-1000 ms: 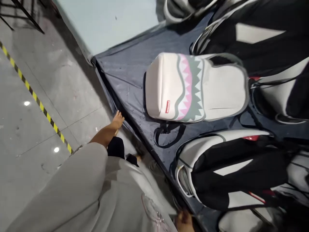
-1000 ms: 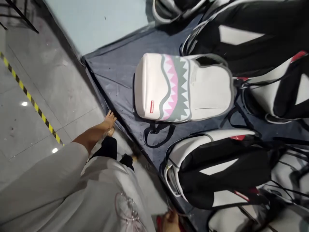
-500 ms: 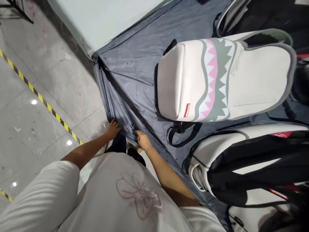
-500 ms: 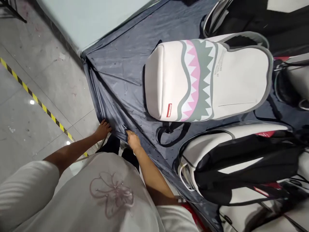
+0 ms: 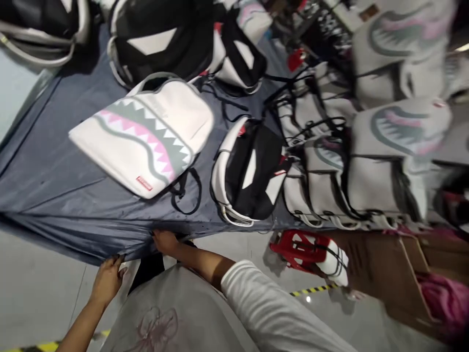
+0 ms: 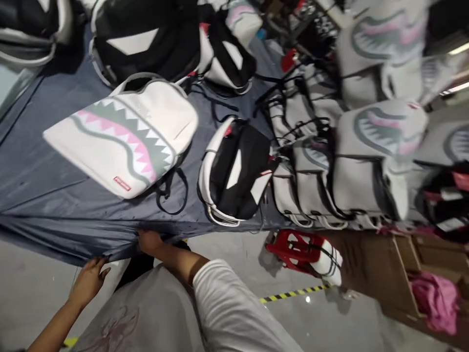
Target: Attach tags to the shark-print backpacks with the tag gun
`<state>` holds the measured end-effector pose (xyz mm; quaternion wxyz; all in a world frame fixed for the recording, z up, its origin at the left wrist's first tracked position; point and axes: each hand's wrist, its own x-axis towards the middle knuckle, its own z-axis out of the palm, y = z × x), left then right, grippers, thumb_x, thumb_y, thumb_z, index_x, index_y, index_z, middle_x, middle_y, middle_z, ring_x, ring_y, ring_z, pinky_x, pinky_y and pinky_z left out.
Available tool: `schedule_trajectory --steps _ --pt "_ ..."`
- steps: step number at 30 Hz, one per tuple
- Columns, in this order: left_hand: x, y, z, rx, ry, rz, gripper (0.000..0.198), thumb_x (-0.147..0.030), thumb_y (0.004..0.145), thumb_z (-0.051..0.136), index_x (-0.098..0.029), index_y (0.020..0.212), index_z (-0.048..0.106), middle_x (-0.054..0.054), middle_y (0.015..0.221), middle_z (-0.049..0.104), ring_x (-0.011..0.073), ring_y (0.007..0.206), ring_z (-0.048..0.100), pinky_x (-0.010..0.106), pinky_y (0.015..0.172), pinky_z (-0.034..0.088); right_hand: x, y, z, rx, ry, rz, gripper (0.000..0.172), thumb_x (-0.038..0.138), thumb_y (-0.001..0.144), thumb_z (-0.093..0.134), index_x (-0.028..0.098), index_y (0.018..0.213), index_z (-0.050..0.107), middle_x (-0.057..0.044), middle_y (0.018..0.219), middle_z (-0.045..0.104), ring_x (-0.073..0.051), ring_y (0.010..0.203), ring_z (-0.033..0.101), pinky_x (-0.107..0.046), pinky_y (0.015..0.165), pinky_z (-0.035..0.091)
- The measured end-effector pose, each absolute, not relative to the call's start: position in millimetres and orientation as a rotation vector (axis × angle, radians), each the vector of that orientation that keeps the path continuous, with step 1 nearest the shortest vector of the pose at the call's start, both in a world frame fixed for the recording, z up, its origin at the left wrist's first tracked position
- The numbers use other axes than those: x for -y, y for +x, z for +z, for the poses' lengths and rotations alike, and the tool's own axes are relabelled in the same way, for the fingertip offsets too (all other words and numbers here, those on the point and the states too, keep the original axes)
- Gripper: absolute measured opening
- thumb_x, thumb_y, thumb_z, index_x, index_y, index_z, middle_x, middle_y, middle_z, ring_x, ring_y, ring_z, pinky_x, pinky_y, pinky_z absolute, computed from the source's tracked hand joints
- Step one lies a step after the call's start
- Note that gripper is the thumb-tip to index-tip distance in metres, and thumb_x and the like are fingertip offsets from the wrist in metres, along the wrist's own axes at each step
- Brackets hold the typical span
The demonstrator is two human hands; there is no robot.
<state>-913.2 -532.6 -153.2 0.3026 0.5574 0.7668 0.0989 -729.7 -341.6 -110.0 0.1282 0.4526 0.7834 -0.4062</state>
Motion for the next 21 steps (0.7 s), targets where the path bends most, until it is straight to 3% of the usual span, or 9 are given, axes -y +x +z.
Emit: schedule_trajectory --steps 5,9,13,15,17,19,21 --pt "404.7 -876.0 -86.9 -1.928 1.467 0.448 0.037 -0.048 0.088 0.041 -0.026 0.094 0.069 0.010 0.104 0.074 0.0321 0.093 0.070 0.045 0.079 0.054 321.0 -624.2 -37.9 -2.349 1.668 -1.364 0.013 0.026 0.097 0.045 0.020 0.099 0.056 -0.003 0.078 0.069 -0.017 0.068 0.064 -0.025 0.060 0.043" --pt "282.0 -773.4 15.1 -1.753 1.664 0.654 0.037 -0.050 0.092 0.041 -0.023 0.088 0.066 0.008 0.092 0.073 0.0268 0.086 0.068 0.039 0.080 0.051 312.9 -523.9 1.9 -2.450 2.250 -1.625 0.021 0.034 0.101 0.036 0.022 0.093 0.051 0.001 0.067 0.062 -0.014 0.061 0.059 -0.024 0.060 0.042" --pt "183.5 -614.2 92.7 -1.609 1.815 0.570 0.037 -0.051 0.092 0.046 -0.021 0.104 0.065 0.009 0.102 0.072 0.0259 0.092 0.067 0.037 0.081 0.049 299.6 -443.1 16.9 -2.394 2.840 -1.481 0.025 0.039 0.102 0.033 0.021 0.098 0.051 0.002 0.068 0.059 -0.013 0.059 0.057 -0.024 0.060 0.044" --pt "145.2 -539.0 102.2 -1.625 1.885 0.457 0.053 -0.056 0.084 0.060 -0.018 0.122 0.059 0.017 0.120 0.066 0.0338 0.109 0.064 0.043 0.089 0.048 291.7 -411.4 19.3 -2.316 2.999 -1.399 0.026 0.039 0.101 0.033 0.021 0.106 0.051 0.001 0.072 0.061 -0.014 0.061 0.058 -0.025 0.061 0.045" --pt "114.4 -484.3 93.9 -1.679 1.823 0.387 0.068 -0.047 0.071 0.077 -0.014 0.126 0.056 0.024 0.130 0.059 0.0419 0.121 0.056 0.050 0.096 0.044 285.1 -383.5 20.1 -2.255 3.058 -1.374 0.027 0.038 0.100 0.034 0.021 0.111 0.052 0.000 0.075 0.061 -0.015 0.064 0.059 -0.025 0.062 0.046" --pt "92.4 -456.9 75.9 -1.662 1.585 0.377 0.059 -0.033 0.067 0.083 -0.012 0.117 0.061 0.026 0.126 0.061 0.0434 0.123 0.055 0.050 0.098 0.044 279.5 -358.8 18.7 -2.224 3.066 -1.383 0.026 0.036 0.099 0.036 0.020 0.111 0.053 -0.001 0.075 0.062 -0.016 0.066 0.060 -0.026 0.062 0.045" --pt "80.9 -454.0 56.8 -1.582 1.359 0.375 0.035 -0.030 0.076 0.076 -0.012 0.104 0.065 0.022 0.113 0.069 0.0377 0.116 0.062 0.045 0.093 0.050 272.1 -337.8 14.6 -2.164 3.085 -1.451 0.024 0.035 0.097 0.038 0.020 0.106 0.054 -0.002 0.077 0.064 -0.016 0.068 0.062 -0.026 0.064 0.046"
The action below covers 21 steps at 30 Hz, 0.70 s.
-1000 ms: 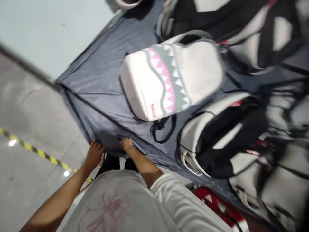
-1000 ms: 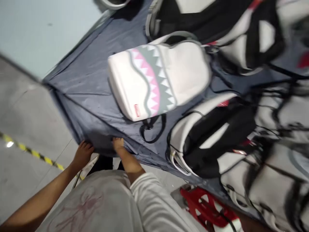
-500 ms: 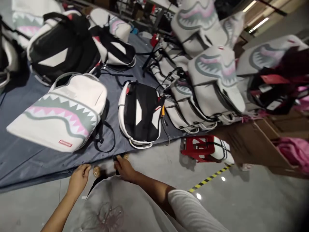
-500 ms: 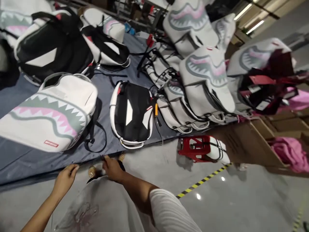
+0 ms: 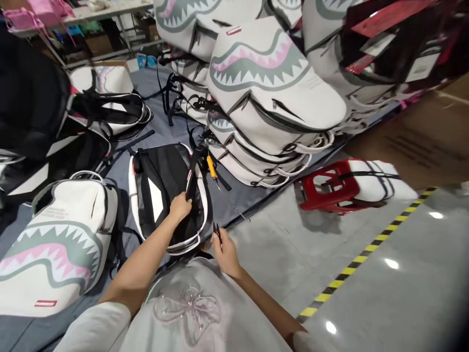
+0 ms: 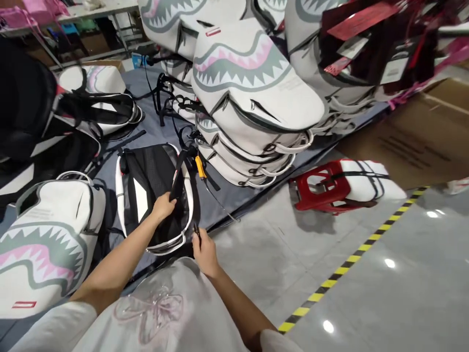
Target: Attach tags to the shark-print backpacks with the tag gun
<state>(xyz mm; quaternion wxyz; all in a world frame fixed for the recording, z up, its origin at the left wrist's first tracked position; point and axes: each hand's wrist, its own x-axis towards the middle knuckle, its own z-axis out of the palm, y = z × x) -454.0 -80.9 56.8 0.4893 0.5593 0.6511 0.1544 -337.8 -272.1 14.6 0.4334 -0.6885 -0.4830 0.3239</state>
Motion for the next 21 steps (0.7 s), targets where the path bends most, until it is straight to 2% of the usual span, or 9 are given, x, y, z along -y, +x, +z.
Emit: schedule_trajectory --steps 1,3,7,10,12,14,17,19,21 --pt "79.0 -458.6 48.6 -1.534 1.275 0.378 0.027 -0.034 0.083 0.070 -0.012 0.099 0.066 0.020 0.107 0.072 0.0337 0.109 0.066 0.042 0.088 0.053 266.4 -329.2 11.8 1.160 -1.718 0.837 0.023 0.035 0.096 0.039 0.020 0.103 0.054 -0.002 0.077 0.064 -0.016 0.068 0.062 -0.027 0.065 0.047" --pt "81.3 -471.9 36.4 -1.436 1.089 0.437 0.033 -0.042 0.092 0.057 -0.011 0.097 0.067 0.018 0.099 0.074 0.0273 0.095 0.072 0.037 0.081 0.057 249.0 -316.9 5.9 1.048 -1.719 0.897 0.021 0.035 0.093 0.040 0.020 0.099 0.054 -0.001 0.076 0.063 -0.015 0.067 0.061 -0.027 0.065 0.047" --pt "91.5 -485.4 23.5 -1.257 0.568 0.622 0.047 -0.053 0.089 0.060 -0.007 0.094 0.069 0.020 0.099 0.075 0.0235 0.083 0.073 0.036 0.081 0.059 194.6 -316.9 0.2 0.855 -1.685 1.054 0.019 0.040 0.085 0.051 0.021 0.088 0.054 0.002 0.071 0.058 -0.014 0.062 0.056 -0.025 0.057 0.046" --pt "91.9 -481.3 17.7 -1.283 0.432 0.621 0.048 -0.054 0.091 0.056 -0.008 0.092 0.070 0.018 0.096 0.075 0.0220 0.080 0.073 0.036 0.083 0.059 159.7 -332.7 2.2 0.599 -1.575 1.345 0.027 0.045 0.077 0.059 0.021 0.085 0.051 -0.002 0.084 0.065 -0.016 0.068 0.064 -0.023 0.048 0.047" --pt "89.2 -478.2 15.0 -1.300 0.458 0.621 0.050 -0.055 0.093 0.053 -0.009 0.091 0.070 0.016 0.092 0.076 0.0222 0.082 0.072 0.037 0.084 0.058 148.1 -343.9 3.6 0.493 -1.487 1.477 0.030 0.043 0.074 0.064 0.021 0.088 0.052 -0.004 0.095 0.066 -0.017 0.079 0.067 -0.024 0.053 0.053" --pt "84.6 -477.0 13.8 -1.342 0.658 0.629 0.048 -0.055 0.091 0.054 -0.011 0.087 0.071 0.013 0.088 0.075 0.0230 0.086 0.071 0.038 0.087 0.056 143.7 -352.8 3.7 0.456 -1.462 1.488 0.032 0.040 0.070 0.069 0.021 0.090 0.053 -0.002 0.095 0.065 -0.017 0.083 0.066 -0.027 0.058 0.058" --pt "74.7 -476.6 15.4 -1.376 1.186 0.594 0.037 -0.049 0.086 0.064 -0.013 0.079 0.071 0.010 0.088 0.074 0.0251 0.096 0.068 0.039 0.092 0.052 141.0 -362.6 1.5 0.389 -1.473 1.420 0.036 0.037 0.065 0.071 0.021 0.090 0.052 0.000 0.088 0.060 -0.016 0.076 0.063 -0.025 0.051 0.056" --pt "68.2 -476.2 18.8 -1.320 1.379 0.569 0.030 -0.041 0.084 0.066 -0.013 0.094 0.073 0.010 0.101 0.073 0.0257 0.104 0.065 0.040 0.098 0.049 138.8 -368.6 -0.6 0.349 -1.461 1.394 0.035 0.036 0.063 0.071 0.021 0.088 0.050 0.002 0.081 0.056 -0.013 0.069 0.060 -0.021 0.045 0.052" --pt "63.8 -476.5 23.6 -1.253 1.423 0.608 0.046 -0.032 0.085 0.064 -0.016 0.128 0.062 0.011 0.126 0.066 0.0250 0.117 0.061 0.040 0.105 0.045 137.5 -374.8 -2.5 0.332 -1.460 1.372 0.034 0.035 0.062 0.070 0.022 0.085 0.047 0.005 0.075 0.051 -0.010 0.060 0.053 -0.019 0.041 0.045"
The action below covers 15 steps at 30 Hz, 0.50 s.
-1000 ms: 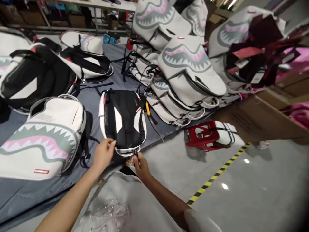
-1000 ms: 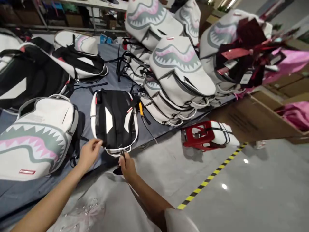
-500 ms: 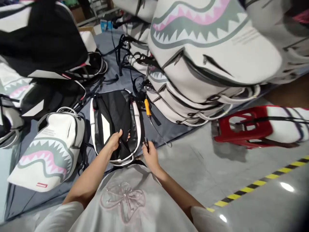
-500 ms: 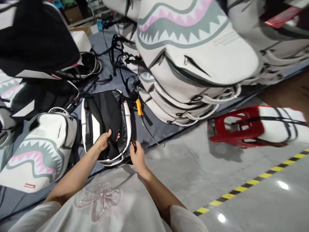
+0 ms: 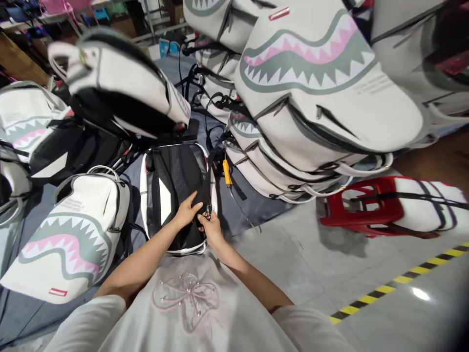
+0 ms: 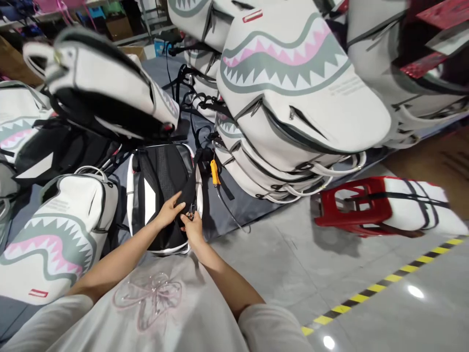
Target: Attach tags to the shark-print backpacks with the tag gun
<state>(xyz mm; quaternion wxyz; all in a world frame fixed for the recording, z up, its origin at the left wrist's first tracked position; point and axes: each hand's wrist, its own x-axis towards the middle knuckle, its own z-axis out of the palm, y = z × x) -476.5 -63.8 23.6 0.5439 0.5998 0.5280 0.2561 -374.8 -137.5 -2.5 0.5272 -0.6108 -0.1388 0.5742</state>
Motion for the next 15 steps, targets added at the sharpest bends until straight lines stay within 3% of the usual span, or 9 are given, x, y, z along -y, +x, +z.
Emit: schedule_trajectory --steps 2,4,6,8,11,15 --pt "60.8 -478.6 28.6 -1.192 1.525 0.665 0.068 -0.024 0.085 0.062 -0.022 0.149 0.040 0.010 0.149 0.048 0.0238 0.132 0.050 0.041 0.113 0.037 139.0 -380.7 -3.7 0.349 -1.490 1.320 0.032 0.035 0.064 0.068 0.023 0.083 0.045 0.007 0.070 0.047 -0.009 0.053 0.046 -0.019 0.040 0.038" --pt "56.5 -483.3 31.8 -1.115 1.671 0.659 0.071 -0.020 0.083 0.062 -0.027 0.150 0.039 0.007 0.158 0.036 0.0235 0.140 0.040 0.042 0.118 0.029 143.5 -385.3 -3.5 0.422 -1.564 1.196 0.029 0.036 0.068 0.065 0.023 0.082 0.044 0.008 0.068 0.046 -0.009 0.053 0.044 -0.021 0.044 0.038" --pt "49.4 -490.4 31.2 -1.012 1.667 0.542 0.058 -0.020 0.081 0.065 -0.025 0.138 0.056 0.007 0.153 0.044 0.0244 0.138 0.042 0.042 0.118 0.029 149.8 -388.7 -1.9 0.535 -1.659 1.042 0.025 0.036 0.071 0.064 0.023 0.080 0.045 0.006 0.068 0.050 -0.012 0.058 0.047 -0.024 0.054 0.042" --pt "40.9 -498.0 27.2 -0.908 1.446 0.368 0.047 -0.025 0.079 0.068 -0.020 0.125 0.067 0.010 0.134 0.062 0.0250 0.124 0.055 0.042 0.112 0.037 156.1 -391.4 0.5 0.637 -1.741 0.937 0.022 0.036 0.073 0.063 0.023 0.079 0.045 0.005 0.068 0.053 -0.014 0.063 0.050 -0.026 0.061 0.043" --pt "32.3 -504.6 20.3 -0.844 1.081 0.236 0.052 -0.028 0.073 0.074 -0.017 0.124 0.068 0.008 0.107 0.074 0.0202 0.095 0.068 0.038 0.096 0.049 162.3 -394.4 2.9 0.752 -1.802 0.899 0.019 0.038 0.077 0.059 0.024 0.079 0.046 0.004 0.067 0.056 -0.015 0.063 0.051 -0.027 0.062 0.042" --pt "32.3 -500.1 21.5 -0.886 1.013 0.260 0.051 -0.025 0.068 0.078 -0.019 0.118 0.072 0.005 0.098 0.075 0.0138 0.079 0.066 0.030 0.086 0.050 165.0 -394.9 3.2 0.869 -1.831 0.854 0.017 0.040 0.081 0.056 0.024 0.084 0.050 0.000 0.074 0.063 -0.017 0.067 0.056 -0.028 0.064 0.043"
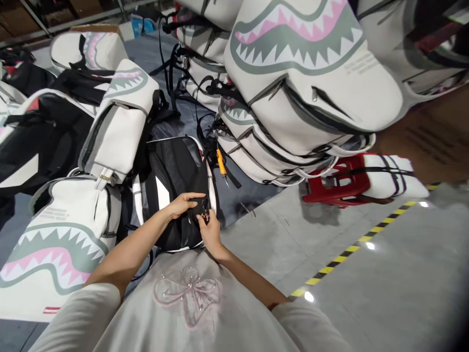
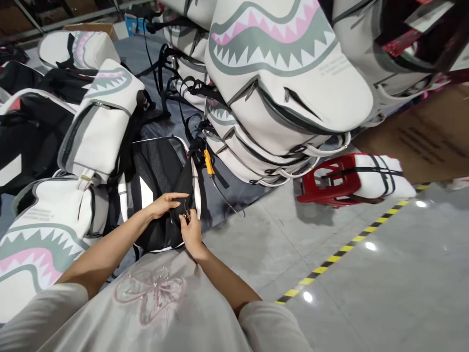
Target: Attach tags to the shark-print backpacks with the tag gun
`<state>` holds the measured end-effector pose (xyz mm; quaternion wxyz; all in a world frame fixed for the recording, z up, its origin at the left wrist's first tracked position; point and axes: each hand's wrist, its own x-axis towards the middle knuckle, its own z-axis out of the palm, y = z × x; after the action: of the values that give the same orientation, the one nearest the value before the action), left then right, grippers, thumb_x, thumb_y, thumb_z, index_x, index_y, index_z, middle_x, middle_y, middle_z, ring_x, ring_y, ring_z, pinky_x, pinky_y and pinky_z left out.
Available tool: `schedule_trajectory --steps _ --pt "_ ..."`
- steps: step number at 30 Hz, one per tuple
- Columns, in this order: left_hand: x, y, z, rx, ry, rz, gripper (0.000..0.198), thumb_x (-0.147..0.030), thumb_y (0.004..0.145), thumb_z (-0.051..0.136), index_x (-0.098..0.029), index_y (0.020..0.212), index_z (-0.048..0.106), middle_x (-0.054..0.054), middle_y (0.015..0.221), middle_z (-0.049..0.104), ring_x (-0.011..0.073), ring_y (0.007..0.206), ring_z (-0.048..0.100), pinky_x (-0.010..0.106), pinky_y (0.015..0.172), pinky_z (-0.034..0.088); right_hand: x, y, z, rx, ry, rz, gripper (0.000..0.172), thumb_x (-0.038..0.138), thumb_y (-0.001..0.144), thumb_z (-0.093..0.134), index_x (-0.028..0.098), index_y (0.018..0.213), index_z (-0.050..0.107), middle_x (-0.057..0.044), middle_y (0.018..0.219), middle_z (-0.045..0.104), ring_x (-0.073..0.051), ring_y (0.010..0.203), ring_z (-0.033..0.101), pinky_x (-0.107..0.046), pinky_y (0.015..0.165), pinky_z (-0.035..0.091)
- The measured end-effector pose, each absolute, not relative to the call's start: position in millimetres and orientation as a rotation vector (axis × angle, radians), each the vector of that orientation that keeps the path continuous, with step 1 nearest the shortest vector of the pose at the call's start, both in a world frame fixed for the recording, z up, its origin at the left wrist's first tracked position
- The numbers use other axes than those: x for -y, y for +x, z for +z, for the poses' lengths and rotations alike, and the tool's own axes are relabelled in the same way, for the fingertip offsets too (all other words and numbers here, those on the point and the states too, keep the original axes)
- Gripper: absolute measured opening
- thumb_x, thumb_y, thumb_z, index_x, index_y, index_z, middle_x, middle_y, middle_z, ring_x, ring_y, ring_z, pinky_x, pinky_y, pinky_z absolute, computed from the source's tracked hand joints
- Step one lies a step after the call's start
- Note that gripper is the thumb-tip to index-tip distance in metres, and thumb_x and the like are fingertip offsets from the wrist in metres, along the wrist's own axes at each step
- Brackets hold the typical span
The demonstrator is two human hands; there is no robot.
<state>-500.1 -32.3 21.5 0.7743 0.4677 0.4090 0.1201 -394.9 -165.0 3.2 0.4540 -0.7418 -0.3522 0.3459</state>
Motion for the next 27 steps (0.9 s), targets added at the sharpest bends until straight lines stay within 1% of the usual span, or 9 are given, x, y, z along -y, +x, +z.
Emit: schedule_trajectory --steps 3,7,10,13,14,16,18,22,27 --pt "34.9 -494.0 25.9 -0.894 1.125 0.298 0.043 -0.026 0.067 0.079 -0.018 0.108 0.075 0.005 0.096 0.075 0.0154 0.082 0.066 0.030 0.085 0.050 166.5 -394.4 2.9 0.912 -1.837 0.835 0.017 0.040 0.082 0.056 0.023 0.084 0.051 -0.001 0.076 0.065 -0.018 0.069 0.059 -0.029 0.066 0.045" --pt "37.4 -489.9 25.1 -0.914 1.355 0.318 0.037 -0.026 0.063 0.081 -0.017 0.099 0.075 0.003 0.086 0.074 0.0176 0.080 0.065 0.031 0.082 0.049 171.9 -391.4 1.7 0.880 -1.808 0.876 0.020 0.041 0.083 0.058 0.023 0.086 0.053 -0.001 0.077 0.066 -0.018 0.070 0.062 -0.029 0.066 0.048" --pt "39.4 -489.7 21.1 -0.942 1.487 0.320 0.019 -0.029 0.067 0.076 -0.017 0.081 0.074 0.001 0.079 0.072 0.0178 0.079 0.063 0.031 0.081 0.046 177.3 -383.9 3.6 0.809 -1.765 0.970 0.024 0.046 0.088 0.056 0.022 0.093 0.054 0.000 0.076 0.067 -0.016 0.064 0.064 -0.027 0.062 0.050" --pt "43.0 -491.5 17.5 -1.004 1.489 0.390 0.015 -0.032 0.071 0.070 -0.017 0.071 0.069 0.001 0.074 0.069 0.0174 0.076 0.060 0.031 0.080 0.044 181.3 -375.1 8.7 0.871 -1.860 0.936 0.031 0.048 0.094 0.048 0.020 0.103 0.058 0.000 0.071 0.066 -0.016 0.059 0.062 -0.028 0.061 0.050" --pt "44.4 -492.3 16.5 -1.032 1.469 0.428 0.016 -0.033 0.071 0.069 -0.018 0.071 0.068 0.001 0.074 0.068 0.0173 0.077 0.059 0.031 0.081 0.044 182.2 -373.2 10.3 0.927 -1.901 0.886 0.034 0.046 0.096 0.043 0.019 0.110 0.059 -0.002 0.075 0.067 -0.018 0.065 0.063 -0.030 0.066 0.051" --pt "47.3 -493.6 14.8 -1.083 1.438 0.490 0.017 -0.035 0.072 0.068 -0.018 0.072 0.066 0.001 0.076 0.066 0.0173 0.079 0.058 0.031 0.083 0.043 183.6 -371.9 11.8 1.057 -1.953 0.783 0.041 0.040 0.099 0.033 0.018 0.123 0.058 -0.009 0.094 0.070 -0.022 0.086 0.066 -0.035 0.079 0.052" --pt "49.5 -493.9 13.4 -1.115 1.431 0.516 0.018 -0.036 0.074 0.066 -0.018 0.073 0.064 0.001 0.076 0.065 0.0172 0.079 0.056 0.031 0.083 0.042 184.8 -373.6 10.5 1.159 -1.982 0.734 0.046 0.034 0.100 0.029 0.017 0.132 0.056 -0.014 0.110 0.067 -0.024 0.100 0.064 -0.040 0.089 0.050" --pt "51.6 -492.4 12.6 -1.134 1.455 0.521 0.016 -0.034 0.078 0.061 -0.018 0.072 0.059 -0.001 0.074 0.059 0.0154 0.076 0.052 0.028 0.079 0.041 185.6 -381.4 2.3 1.228 -2.018 0.743 0.049 0.031 0.098 0.036 0.016 0.142 0.050 -0.016 0.114 0.064 -0.028 0.104 0.063 -0.044 0.093 0.050" --pt "52.0 -492.1 17.4 -1.110 1.474 0.498 0.014 -0.030 0.081 0.058 -0.019 0.073 0.057 -0.003 0.071 0.055 0.0136 0.070 0.048 0.026 0.072 0.040 181.6 -389.7 -3.5 1.250 -1.958 0.751 0.049 0.032 0.098 0.040 0.015 0.143 0.050 -0.017 0.122 0.063 -0.028 0.109 0.062 -0.044 0.097 0.049"
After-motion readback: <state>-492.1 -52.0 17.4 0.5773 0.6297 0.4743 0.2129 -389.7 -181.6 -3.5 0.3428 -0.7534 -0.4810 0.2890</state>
